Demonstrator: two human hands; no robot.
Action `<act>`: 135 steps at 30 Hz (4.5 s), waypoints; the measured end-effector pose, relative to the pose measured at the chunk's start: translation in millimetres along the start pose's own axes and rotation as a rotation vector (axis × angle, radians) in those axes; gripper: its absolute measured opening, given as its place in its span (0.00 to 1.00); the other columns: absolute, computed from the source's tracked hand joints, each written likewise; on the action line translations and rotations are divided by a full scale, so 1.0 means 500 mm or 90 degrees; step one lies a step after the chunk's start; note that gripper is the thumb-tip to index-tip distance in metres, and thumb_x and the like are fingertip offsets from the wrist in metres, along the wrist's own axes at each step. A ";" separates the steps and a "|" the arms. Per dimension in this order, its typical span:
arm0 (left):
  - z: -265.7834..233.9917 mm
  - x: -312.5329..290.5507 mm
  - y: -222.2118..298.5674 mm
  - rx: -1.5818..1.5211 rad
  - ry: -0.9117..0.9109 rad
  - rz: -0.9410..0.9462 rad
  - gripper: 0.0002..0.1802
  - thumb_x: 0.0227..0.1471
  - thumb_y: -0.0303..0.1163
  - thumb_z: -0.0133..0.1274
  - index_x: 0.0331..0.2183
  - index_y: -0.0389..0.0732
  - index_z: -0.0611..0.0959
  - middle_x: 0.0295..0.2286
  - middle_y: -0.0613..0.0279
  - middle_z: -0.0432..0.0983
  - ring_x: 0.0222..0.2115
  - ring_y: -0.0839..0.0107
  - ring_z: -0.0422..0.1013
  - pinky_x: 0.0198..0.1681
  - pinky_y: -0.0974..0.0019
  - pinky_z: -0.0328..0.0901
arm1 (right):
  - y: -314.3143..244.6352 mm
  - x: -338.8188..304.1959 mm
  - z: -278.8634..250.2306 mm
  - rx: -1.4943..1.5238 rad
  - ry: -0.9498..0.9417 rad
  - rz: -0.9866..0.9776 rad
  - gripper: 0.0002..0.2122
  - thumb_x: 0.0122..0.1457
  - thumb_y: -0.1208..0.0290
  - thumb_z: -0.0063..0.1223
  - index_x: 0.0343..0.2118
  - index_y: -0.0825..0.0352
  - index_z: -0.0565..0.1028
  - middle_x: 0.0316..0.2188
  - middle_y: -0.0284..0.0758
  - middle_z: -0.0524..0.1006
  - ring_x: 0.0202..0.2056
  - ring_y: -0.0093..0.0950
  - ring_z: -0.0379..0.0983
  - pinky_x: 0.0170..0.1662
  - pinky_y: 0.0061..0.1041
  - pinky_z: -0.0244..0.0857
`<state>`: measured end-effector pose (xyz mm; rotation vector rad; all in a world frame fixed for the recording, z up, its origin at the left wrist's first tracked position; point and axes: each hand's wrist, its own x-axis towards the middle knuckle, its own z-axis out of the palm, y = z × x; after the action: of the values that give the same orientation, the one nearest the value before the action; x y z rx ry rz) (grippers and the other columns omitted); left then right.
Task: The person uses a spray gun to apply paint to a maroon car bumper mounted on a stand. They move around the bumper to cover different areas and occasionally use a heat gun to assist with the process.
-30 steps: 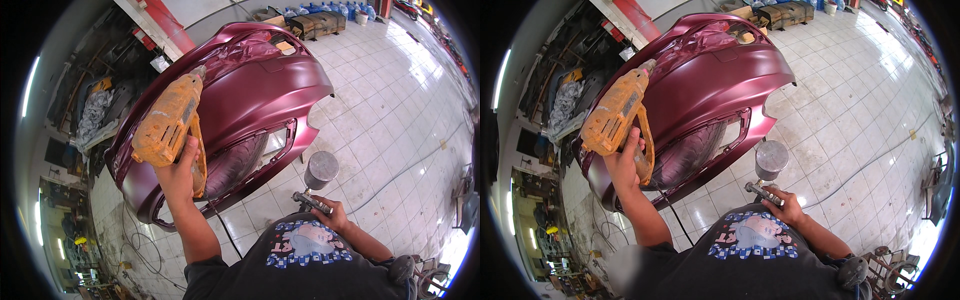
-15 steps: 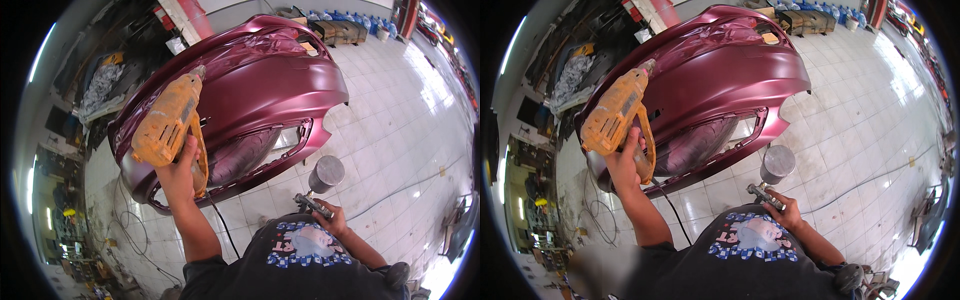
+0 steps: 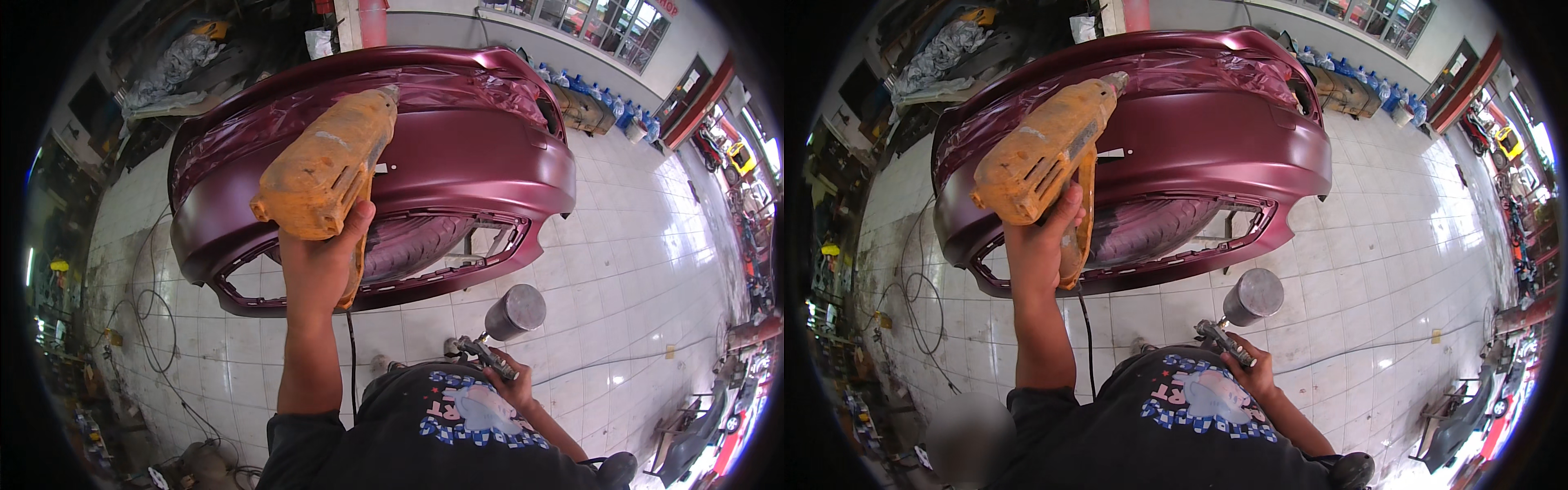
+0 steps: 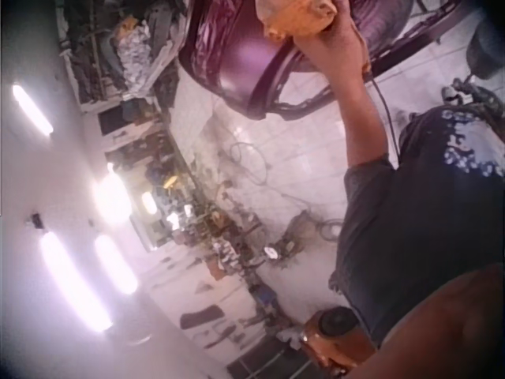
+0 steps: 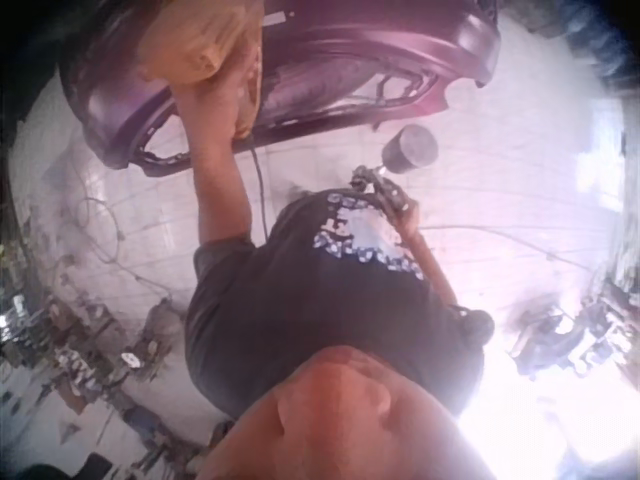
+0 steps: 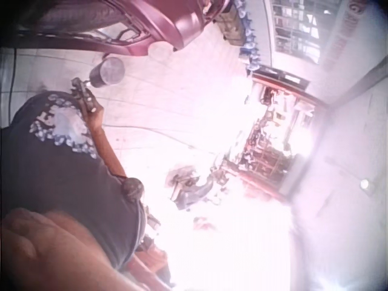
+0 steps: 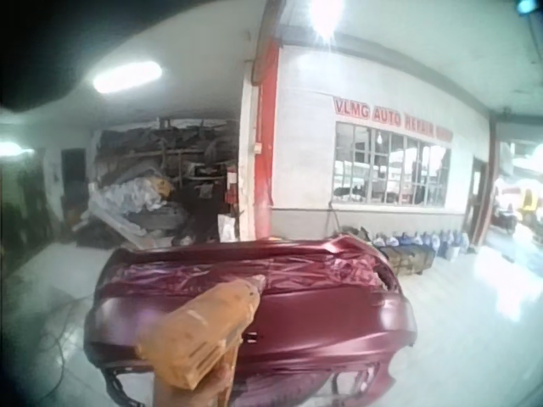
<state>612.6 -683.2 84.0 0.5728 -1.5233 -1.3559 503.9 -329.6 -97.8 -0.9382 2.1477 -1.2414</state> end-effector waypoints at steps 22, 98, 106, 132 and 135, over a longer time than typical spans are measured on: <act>-0.214 0.036 -0.015 -0.064 0.013 -0.046 0.20 0.53 0.23 0.65 0.47 0.35 0.78 0.33 0.61 0.78 0.28 0.75 0.72 0.33 0.70 0.69 | -0.085 -0.130 0.191 -0.069 0.076 0.075 0.21 0.58 0.70 0.65 0.54 0.69 0.76 0.34 0.45 0.84 0.36 0.28 0.84 0.39 0.26 0.74; 0.280 -0.413 0.137 -0.057 -0.182 -0.139 0.25 0.59 0.31 0.53 0.55 0.31 0.70 0.43 0.57 0.73 0.34 0.72 0.70 0.33 0.69 0.68 | 0.196 -0.312 -0.270 0.178 0.049 0.056 0.19 0.62 0.71 0.60 0.56 0.67 0.74 0.32 0.46 0.83 0.34 0.37 0.83 0.40 0.31 0.73; 0.219 -0.411 0.143 -0.014 -0.118 -0.137 0.24 0.59 0.32 0.52 0.54 0.31 0.71 0.42 0.58 0.74 0.33 0.72 0.71 0.33 0.68 0.68 | 0.182 -0.284 -0.259 0.209 0.009 0.064 0.19 0.62 0.74 0.59 0.56 0.69 0.74 0.34 0.39 0.84 0.36 0.21 0.79 0.43 0.25 0.73; 0.010 -0.652 0.038 0.067 -0.088 -0.379 0.15 0.59 0.30 0.57 0.46 0.33 0.77 0.29 0.56 0.77 0.24 0.69 0.73 0.27 0.66 0.70 | 0.199 -0.303 -0.181 0.246 0.008 0.127 0.22 0.61 0.77 0.60 0.58 0.72 0.71 0.40 0.39 0.83 0.40 0.19 0.77 0.46 0.23 0.71; -0.093 -0.669 0.083 0.039 -0.031 -0.392 0.16 0.59 0.31 0.58 0.46 0.33 0.77 0.30 0.56 0.77 0.25 0.68 0.73 0.27 0.66 0.70 | 0.179 -0.298 -0.157 0.214 -0.012 0.132 0.22 0.62 0.77 0.57 0.59 0.70 0.70 0.36 0.35 0.82 0.36 0.16 0.75 0.42 0.21 0.71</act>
<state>800.9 -412.2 0.3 1.1167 -1.4900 -1.7916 517.2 -142.1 -129.2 -0.5674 1.8856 -1.4210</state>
